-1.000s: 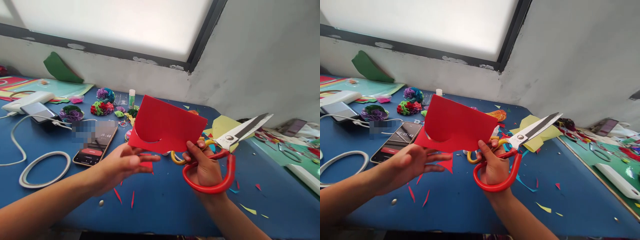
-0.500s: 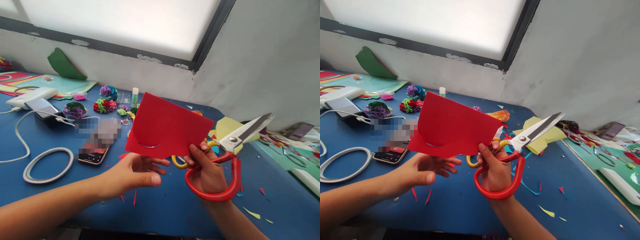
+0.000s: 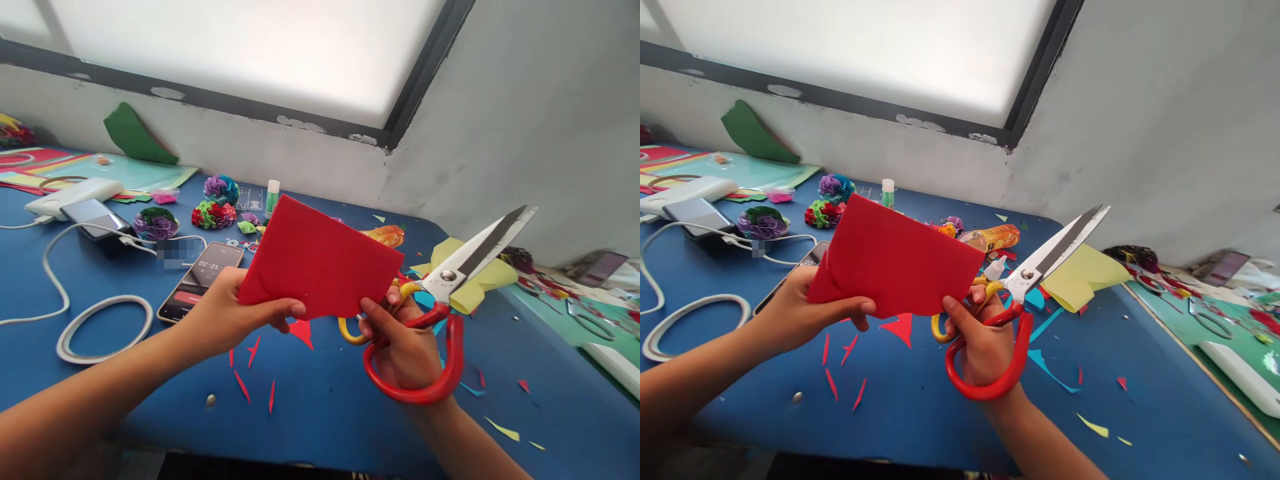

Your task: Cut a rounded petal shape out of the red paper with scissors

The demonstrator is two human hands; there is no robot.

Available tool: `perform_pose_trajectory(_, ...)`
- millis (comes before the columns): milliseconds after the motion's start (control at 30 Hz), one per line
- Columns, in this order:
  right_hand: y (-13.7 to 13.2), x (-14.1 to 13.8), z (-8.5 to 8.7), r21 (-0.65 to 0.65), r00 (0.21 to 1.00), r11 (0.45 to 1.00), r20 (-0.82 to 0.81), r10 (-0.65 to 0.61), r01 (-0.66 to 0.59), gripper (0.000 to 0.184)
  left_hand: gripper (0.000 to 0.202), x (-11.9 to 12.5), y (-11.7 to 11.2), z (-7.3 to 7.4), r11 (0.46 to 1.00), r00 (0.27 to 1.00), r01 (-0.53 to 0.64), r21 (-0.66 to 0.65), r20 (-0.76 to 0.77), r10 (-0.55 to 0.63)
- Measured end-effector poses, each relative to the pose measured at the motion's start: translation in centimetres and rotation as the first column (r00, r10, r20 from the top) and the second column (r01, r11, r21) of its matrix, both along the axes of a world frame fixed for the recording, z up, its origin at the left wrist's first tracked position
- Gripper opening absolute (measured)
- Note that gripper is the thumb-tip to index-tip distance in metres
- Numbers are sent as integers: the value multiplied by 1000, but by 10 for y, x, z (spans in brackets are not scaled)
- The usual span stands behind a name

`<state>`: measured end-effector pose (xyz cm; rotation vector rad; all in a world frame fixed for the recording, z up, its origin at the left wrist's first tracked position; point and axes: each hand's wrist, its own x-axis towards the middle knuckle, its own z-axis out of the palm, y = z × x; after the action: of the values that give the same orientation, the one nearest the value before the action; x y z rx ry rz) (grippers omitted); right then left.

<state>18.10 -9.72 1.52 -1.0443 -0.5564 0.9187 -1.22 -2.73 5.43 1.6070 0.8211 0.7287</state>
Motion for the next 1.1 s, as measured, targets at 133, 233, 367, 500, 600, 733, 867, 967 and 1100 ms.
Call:
perform_pose_trajectory(133,-1,-1,-1,17,997,998,49,52,-53,45,17,-5,5,0,997,1000,-19,77,-13,20)
perform_pose_trajectory(233,-4,-1,1,35,990,992,87,115,-118,46,22,-8,11,0,973,991,-131,189,2,133)
perform_pose_trajectory(367,-10,6,-2,34,914,931,206,349,-363,64,26,-11,19,4,907,948,-317,277,111,298)
perform_pose_trajectory(500,-12,20,-6,-123,743,801,311,592,-586,77,15,-14,26,5,840,843,-496,220,352,406)
perform_pose_trajectory(600,-12,26,-1,-374,472,656,474,743,-656,71,11,-16,32,4,820,766,-549,164,492,414)
perform_pose_trajectory(733,-12,27,3,-493,340,680,611,715,-542,40,16,-18,34,3,818,766,-548,177,498,405)
perform_pose_trajectory(867,-14,27,-4,-510,385,695,587,712,-506,25,22,-19,31,4,880,835,-438,185,448,321)
perform_pose_trajectory(967,-17,24,-9,-477,493,748,562,664,-462,19,25,-20,28,5,899,876,-384,212,391,282)
perform_pose_trajectory(1100,-22,17,-12,-418,648,798,471,599,-434,13,32,-20,24,9,883,921,-371,287,232,312)
